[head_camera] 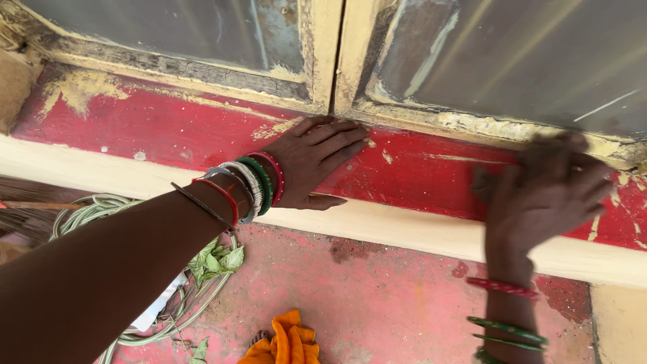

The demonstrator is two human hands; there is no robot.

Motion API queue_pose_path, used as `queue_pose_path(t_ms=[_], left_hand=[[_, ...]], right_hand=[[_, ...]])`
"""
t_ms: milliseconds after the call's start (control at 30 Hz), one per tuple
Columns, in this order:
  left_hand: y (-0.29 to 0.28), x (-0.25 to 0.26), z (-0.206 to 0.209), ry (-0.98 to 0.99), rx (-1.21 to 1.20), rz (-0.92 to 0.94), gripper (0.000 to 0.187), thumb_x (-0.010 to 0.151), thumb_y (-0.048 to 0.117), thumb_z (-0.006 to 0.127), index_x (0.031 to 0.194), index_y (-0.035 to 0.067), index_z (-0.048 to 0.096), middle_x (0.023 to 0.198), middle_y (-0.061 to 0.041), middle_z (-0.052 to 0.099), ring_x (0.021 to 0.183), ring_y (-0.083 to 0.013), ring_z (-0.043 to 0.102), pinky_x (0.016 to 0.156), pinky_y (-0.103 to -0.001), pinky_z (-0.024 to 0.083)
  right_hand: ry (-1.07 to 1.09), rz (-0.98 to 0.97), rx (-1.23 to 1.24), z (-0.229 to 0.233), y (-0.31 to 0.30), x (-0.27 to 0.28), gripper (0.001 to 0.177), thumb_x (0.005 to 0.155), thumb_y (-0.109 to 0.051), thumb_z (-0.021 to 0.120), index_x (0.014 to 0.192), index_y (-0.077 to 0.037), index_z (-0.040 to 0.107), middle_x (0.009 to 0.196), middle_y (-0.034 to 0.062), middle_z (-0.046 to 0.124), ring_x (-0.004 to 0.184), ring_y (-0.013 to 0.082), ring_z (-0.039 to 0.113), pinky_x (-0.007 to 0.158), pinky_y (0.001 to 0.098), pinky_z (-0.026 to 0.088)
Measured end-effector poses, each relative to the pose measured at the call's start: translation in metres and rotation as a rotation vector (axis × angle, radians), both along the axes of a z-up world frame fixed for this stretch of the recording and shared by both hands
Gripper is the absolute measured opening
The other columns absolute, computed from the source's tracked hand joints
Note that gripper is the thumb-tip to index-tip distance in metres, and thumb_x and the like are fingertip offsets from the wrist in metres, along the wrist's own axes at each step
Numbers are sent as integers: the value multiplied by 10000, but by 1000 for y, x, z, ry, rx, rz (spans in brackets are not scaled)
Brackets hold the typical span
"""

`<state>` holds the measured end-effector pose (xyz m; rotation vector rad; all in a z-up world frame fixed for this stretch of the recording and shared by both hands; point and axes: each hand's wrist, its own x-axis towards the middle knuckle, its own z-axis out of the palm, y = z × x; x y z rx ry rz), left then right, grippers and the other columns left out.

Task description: The person cleans a window frame using a cloth and a spray bottle.

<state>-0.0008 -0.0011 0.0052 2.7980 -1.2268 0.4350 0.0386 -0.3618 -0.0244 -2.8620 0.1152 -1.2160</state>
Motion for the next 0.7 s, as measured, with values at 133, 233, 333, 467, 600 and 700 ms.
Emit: queue_pose_path(t_ms=[133,233,333,467,600,700], left_hand=[[-2,0,2,-2,7,14,923,888,598,603,1540,-5,352,1603,-142,361,1482,-293,316,1218,-482,230],[-3,-2,2,-5,11,14,918,898,601,602,1543,-4,355,1605,-147,363,1483,-296,320,1218,-485,238],[-3,0,2,-5,15,12,915,897,603,600,1545,4,359,1609,-145,361,1481,-296,322,1213,-486,241],[-1,2,-3,-1,14,16,913,906,613,592,1547,5,358,1617,-135,353,1483,-292,318,1207,-486,245],[0,4,-9,27,6,42,914,902,633,586,1542,20,361,1611,-127,347,1479,-280,316,1198,-492,247],[1,5,-12,34,-37,20,923,899,628,599,1544,13,358,1621,-128,347,1490,-283,316,1186,-490,259]], right_hand=[[-18,291,-22,4,54,-28,761,836,-210,711,1562,-38,556,1240,149,485,1202,336,453,1023,507,369],[81,336,-20,13,60,-29,644,910,-195,710,1537,-116,588,1250,129,495,1176,318,452,1024,497,370],[68,352,5,16,54,-31,644,913,-138,674,1551,-132,583,1293,118,493,1205,322,434,1010,477,364],[-2,133,127,11,73,-24,727,835,-146,678,1543,-27,556,1310,191,470,1194,380,422,948,523,340],[-10,66,61,8,99,-28,710,812,-113,654,1515,-43,582,1299,196,458,1215,374,421,946,511,334],[12,174,40,9,127,-32,705,811,-133,676,1506,-48,595,1261,179,465,1210,372,426,937,512,340]])
